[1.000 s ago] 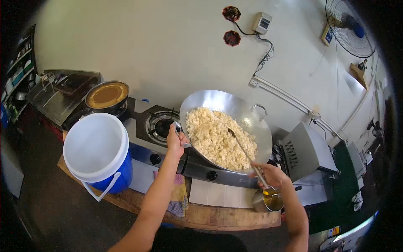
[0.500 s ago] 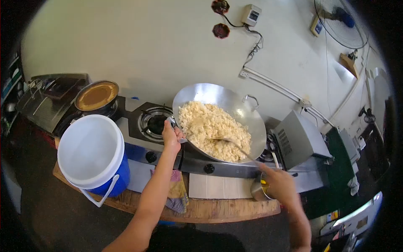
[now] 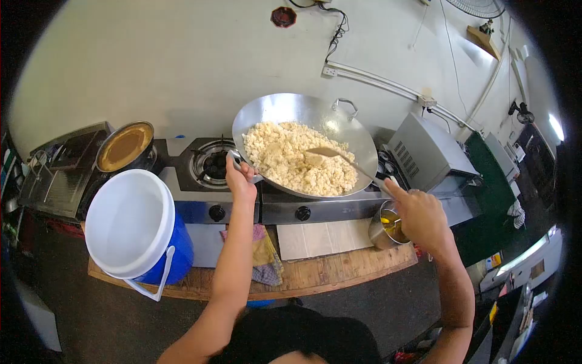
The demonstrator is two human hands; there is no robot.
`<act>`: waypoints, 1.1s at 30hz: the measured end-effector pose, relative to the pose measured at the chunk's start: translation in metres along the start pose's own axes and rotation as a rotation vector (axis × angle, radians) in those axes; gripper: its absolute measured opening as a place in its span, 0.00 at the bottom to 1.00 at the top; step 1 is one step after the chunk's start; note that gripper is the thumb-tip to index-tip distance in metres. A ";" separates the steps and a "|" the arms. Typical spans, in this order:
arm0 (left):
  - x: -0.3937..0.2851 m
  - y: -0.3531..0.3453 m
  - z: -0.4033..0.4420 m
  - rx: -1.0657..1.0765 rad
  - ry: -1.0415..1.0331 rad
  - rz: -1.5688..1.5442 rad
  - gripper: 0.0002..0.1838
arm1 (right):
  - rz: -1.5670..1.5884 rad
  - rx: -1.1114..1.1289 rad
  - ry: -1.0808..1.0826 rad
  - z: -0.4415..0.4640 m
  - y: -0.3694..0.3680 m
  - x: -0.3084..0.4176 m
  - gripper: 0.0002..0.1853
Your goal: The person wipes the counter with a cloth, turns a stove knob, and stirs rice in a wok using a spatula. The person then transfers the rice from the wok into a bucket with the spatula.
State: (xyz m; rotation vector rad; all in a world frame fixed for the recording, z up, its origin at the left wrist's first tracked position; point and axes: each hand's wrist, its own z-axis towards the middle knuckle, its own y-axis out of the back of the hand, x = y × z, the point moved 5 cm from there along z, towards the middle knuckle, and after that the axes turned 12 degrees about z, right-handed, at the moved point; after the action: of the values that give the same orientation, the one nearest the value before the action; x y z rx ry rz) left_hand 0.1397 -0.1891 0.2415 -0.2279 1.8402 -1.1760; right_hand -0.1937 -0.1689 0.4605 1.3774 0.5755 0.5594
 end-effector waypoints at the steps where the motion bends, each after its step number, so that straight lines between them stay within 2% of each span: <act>1: 0.000 -0.001 -0.004 -0.008 -0.015 0.015 0.18 | -0.042 -0.004 0.014 0.005 -0.010 0.000 0.24; 4: -0.001 -0.002 -0.006 -0.009 -0.046 0.048 0.18 | -0.190 0.013 0.047 0.037 -0.056 0.009 0.17; 9: 0.004 -0.001 -0.001 0.143 -0.011 0.001 0.19 | -0.058 -0.038 0.085 0.097 -0.098 0.036 0.08; 10: 0.000 -0.005 -0.007 0.088 0.020 0.024 0.18 | -0.046 -0.037 0.088 0.106 -0.105 0.040 0.07; 13: -0.003 -0.009 -0.008 0.138 0.017 0.057 0.18 | -0.047 -0.027 0.078 0.124 -0.119 0.054 0.06; 18: 0.000 -0.003 -0.001 0.152 0.123 0.076 0.22 | 0.028 -0.093 0.027 0.121 -0.135 0.061 0.07; 23: 0.000 -0.003 0.000 0.166 0.183 0.076 0.20 | 0.074 -0.149 -0.051 0.116 -0.145 0.049 0.09; 25: 0.001 -0.002 0.000 0.211 0.184 0.041 0.20 | 0.073 0.029 -0.052 0.137 -0.138 0.033 0.08; 27: -0.001 -0.004 -0.002 0.212 0.176 0.030 0.18 | 0.086 0.026 0.181 0.169 -0.169 -0.019 0.13; 29: 0.002 -0.001 0.003 0.225 0.166 0.006 0.18 | 0.655 0.217 0.009 0.167 -0.148 -0.072 0.19; 31: 0.003 0.005 0.004 0.185 0.156 0.012 0.18 | 0.806 0.429 -0.340 0.124 -0.109 -0.081 0.23; 33: -0.002 -0.001 -0.004 0.117 0.165 0.026 0.18 | 0.893 0.365 -0.428 0.103 -0.104 -0.095 0.20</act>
State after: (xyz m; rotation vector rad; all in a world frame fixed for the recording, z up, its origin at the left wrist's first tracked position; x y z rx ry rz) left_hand 0.1378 -0.1863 0.2436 -0.0417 1.9020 -1.3122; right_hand -0.1912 -0.3196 0.3724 2.0275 -0.3447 0.8524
